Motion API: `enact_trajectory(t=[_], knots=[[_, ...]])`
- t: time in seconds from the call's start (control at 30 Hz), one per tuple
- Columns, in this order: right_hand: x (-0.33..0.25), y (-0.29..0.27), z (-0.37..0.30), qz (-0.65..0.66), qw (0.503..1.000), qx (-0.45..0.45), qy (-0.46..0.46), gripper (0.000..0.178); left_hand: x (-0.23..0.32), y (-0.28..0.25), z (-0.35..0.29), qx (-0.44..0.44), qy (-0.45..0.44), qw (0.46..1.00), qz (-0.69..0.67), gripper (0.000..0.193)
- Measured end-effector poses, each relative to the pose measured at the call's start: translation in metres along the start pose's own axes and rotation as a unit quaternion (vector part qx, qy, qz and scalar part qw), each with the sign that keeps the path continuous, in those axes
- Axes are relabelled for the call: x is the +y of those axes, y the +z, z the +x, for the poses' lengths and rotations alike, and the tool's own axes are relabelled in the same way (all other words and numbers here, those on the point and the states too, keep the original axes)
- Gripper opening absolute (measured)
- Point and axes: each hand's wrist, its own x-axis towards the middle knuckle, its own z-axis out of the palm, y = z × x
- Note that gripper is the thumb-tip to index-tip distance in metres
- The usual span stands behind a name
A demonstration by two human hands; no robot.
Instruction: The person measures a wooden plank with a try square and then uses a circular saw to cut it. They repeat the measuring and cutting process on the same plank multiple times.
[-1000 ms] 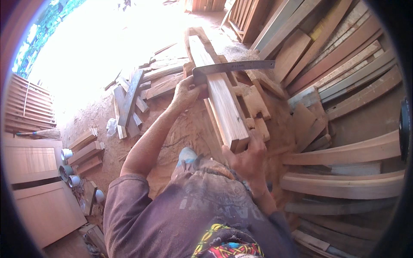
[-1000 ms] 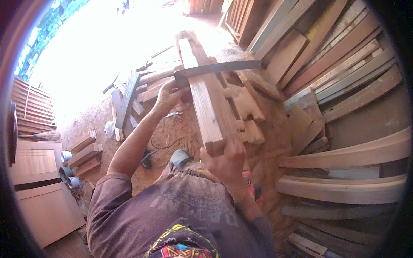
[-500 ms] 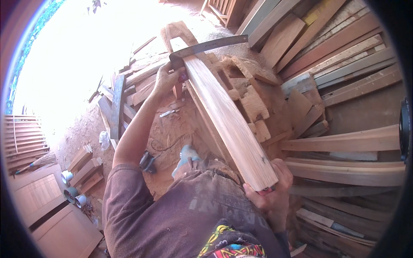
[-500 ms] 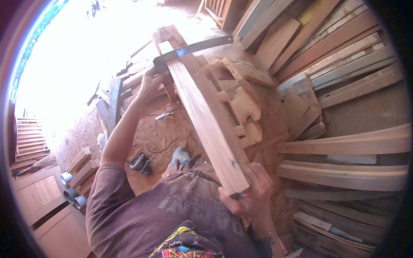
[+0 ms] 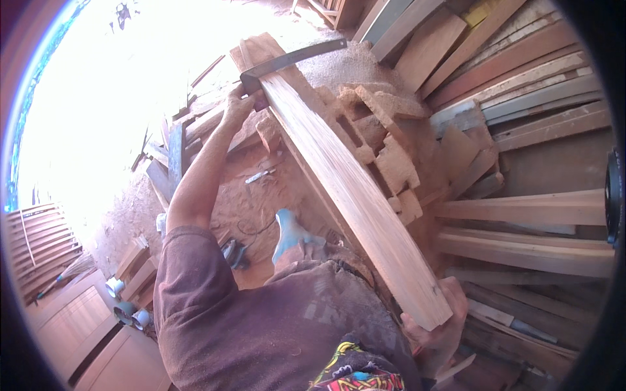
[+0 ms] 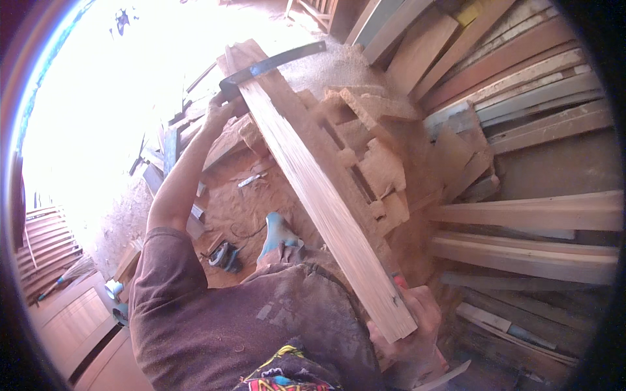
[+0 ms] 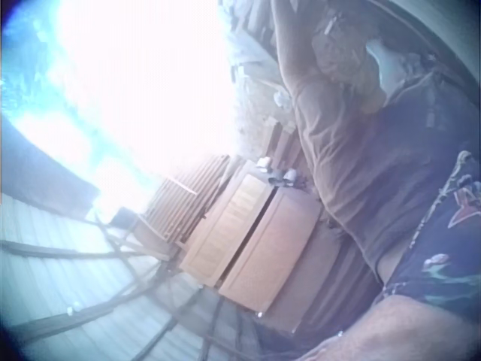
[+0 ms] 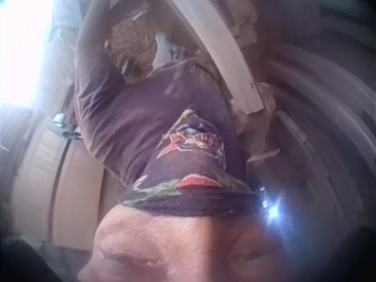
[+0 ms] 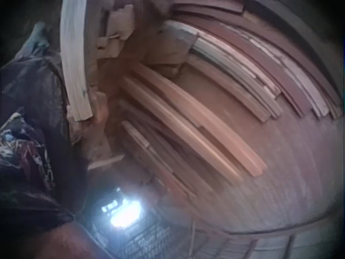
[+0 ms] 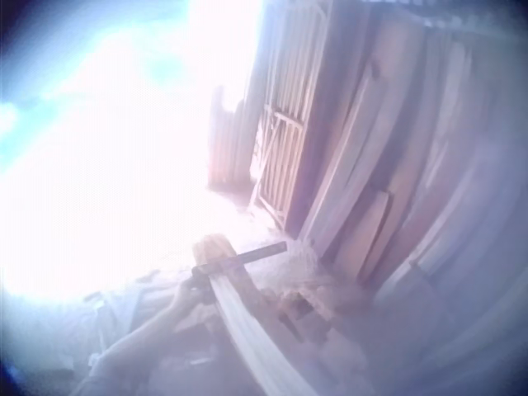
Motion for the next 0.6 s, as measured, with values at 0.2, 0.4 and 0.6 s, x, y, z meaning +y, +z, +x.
enact_trajectory(t=[0.2,0.4,0.6], knots=[[0.0,-0.002,0.0,0.015,1.0,-0.003,0.021,0.057,-0.002,-0.01,0.001,-0.03,0.009,0.999,0.032,0.031],[-0.006,0.0,-0.002,0.011,0.999,-0.005,0.035,0.062,-0.002,0.001,0.006,-0.026,-0.006,1.0,-0.005,0.029],[0.017,-0.012,-0.001,0.021,0.999,-0.029,0.026,0.056,0.025,0.018,-0.026,0.053,0.009,0.993,-0.103,0.041]])
